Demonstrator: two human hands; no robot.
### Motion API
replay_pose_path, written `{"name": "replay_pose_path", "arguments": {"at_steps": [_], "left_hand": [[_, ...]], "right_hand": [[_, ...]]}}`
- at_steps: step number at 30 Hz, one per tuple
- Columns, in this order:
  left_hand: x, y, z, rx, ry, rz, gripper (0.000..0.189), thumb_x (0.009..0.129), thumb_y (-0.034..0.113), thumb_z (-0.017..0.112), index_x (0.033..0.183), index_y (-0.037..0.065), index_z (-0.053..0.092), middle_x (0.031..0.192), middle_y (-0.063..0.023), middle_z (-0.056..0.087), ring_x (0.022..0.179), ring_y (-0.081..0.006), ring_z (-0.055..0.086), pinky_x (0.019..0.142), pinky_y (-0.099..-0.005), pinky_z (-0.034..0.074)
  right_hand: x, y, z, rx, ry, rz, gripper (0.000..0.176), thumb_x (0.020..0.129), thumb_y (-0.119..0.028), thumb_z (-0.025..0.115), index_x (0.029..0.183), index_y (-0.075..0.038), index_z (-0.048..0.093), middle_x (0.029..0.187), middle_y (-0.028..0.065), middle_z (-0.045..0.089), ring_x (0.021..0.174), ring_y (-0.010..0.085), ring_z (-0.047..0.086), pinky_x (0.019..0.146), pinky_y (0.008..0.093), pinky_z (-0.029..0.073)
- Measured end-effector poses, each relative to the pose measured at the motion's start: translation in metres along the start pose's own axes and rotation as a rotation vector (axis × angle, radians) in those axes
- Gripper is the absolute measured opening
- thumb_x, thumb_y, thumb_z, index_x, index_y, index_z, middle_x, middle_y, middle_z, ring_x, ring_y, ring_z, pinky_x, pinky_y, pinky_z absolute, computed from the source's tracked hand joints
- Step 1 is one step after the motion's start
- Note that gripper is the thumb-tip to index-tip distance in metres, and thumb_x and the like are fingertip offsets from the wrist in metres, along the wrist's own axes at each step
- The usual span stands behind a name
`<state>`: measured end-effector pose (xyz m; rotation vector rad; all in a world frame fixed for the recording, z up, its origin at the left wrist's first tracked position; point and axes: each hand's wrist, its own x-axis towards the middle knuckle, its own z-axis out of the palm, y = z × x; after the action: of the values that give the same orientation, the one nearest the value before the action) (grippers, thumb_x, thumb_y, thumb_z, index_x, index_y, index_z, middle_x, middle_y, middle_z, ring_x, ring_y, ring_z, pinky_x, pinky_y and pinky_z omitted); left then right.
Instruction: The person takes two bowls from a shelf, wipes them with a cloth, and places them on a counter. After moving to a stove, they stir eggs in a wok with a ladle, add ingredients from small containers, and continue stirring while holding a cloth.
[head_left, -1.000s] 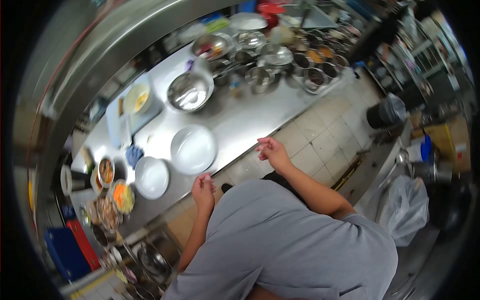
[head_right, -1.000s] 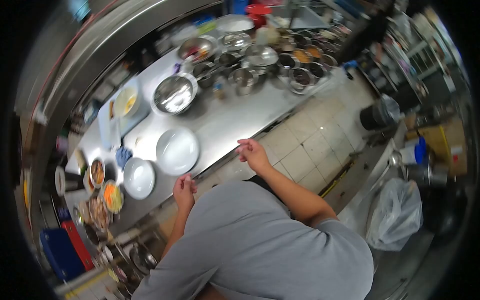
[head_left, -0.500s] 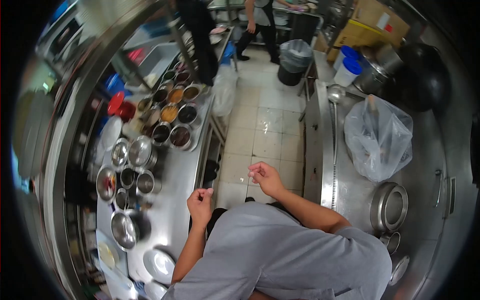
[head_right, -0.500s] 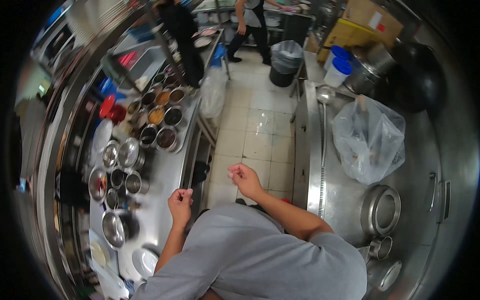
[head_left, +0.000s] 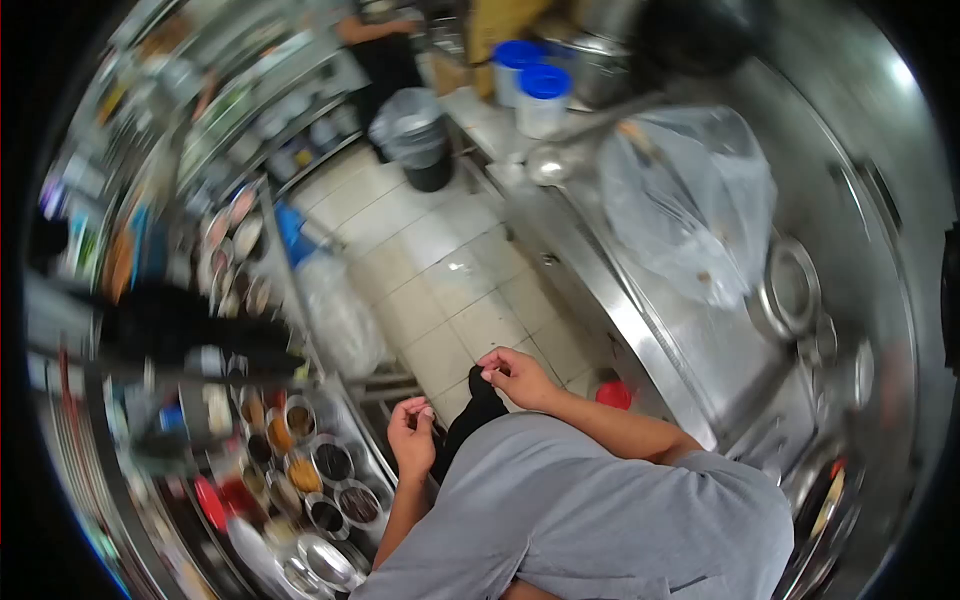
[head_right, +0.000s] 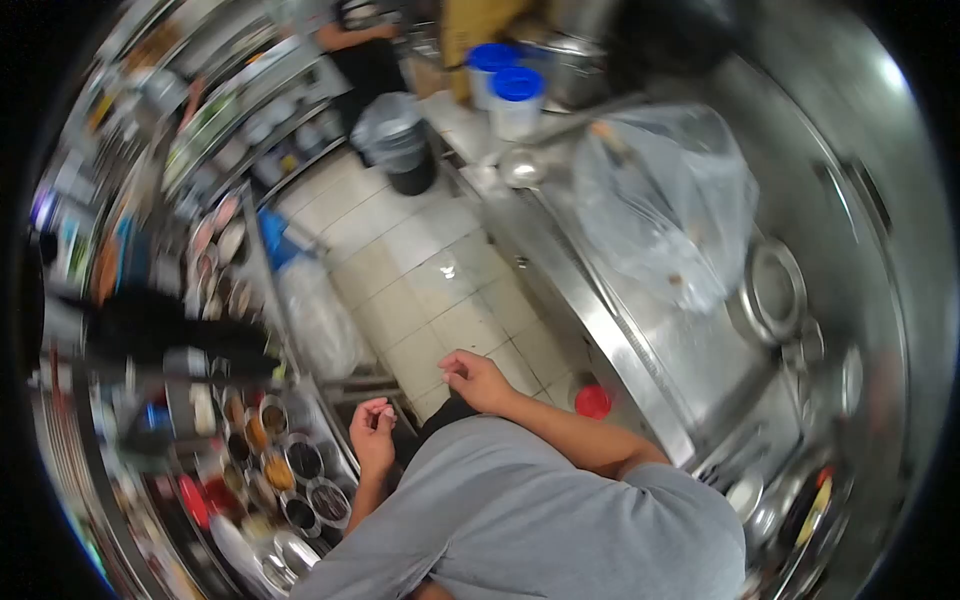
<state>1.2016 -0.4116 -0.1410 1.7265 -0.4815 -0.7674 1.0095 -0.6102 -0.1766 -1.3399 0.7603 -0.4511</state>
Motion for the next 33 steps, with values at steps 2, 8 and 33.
{"name": "replay_pose_path", "arguments": {"at_steps": [2,8,33], "left_hand": [[0.059,0.024,0.009,0.066,-0.170,0.056,0.019,0.101,-0.001,0.070,0.120,-0.001,0.071,0.105,-0.0051,0.074,0.091,-0.0108,0.067,0.086,-0.0277,0.056],[0.168,0.099,0.095,0.257,-0.696,0.227,0.015,0.105,0.004,0.070,0.120,0.001,0.069,0.100,-0.0021,0.069,0.085,-0.0095,0.063,0.080,-0.0261,0.054],[-0.512,0.067,0.371,0.484,-2.487,0.958,0.026,0.101,0.011,0.076,0.124,0.000,0.073,0.108,-0.0170,0.074,0.099,-0.0320,0.076,0.087,-0.0406,0.062]], "right_hand": [[0.003,-0.023,-0.017,-0.001,0.117,-0.104,0.023,0.104,-0.008,0.073,0.127,-0.005,0.071,0.100,0.0027,0.074,0.085,0.0094,0.067,0.077,0.0306,0.056],[-0.089,-0.044,-0.068,0.039,0.857,0.073,0.026,0.104,-0.012,0.074,0.129,-0.005,0.071,0.103,0.0042,0.074,0.088,0.0118,0.067,0.082,0.0309,0.056],[-0.721,0.095,0.067,0.372,2.171,-0.014,0.028,0.102,-0.003,0.074,0.130,-0.001,0.072,0.106,0.0037,0.075,0.086,0.0091,0.061,0.080,0.0276,0.054]]}}
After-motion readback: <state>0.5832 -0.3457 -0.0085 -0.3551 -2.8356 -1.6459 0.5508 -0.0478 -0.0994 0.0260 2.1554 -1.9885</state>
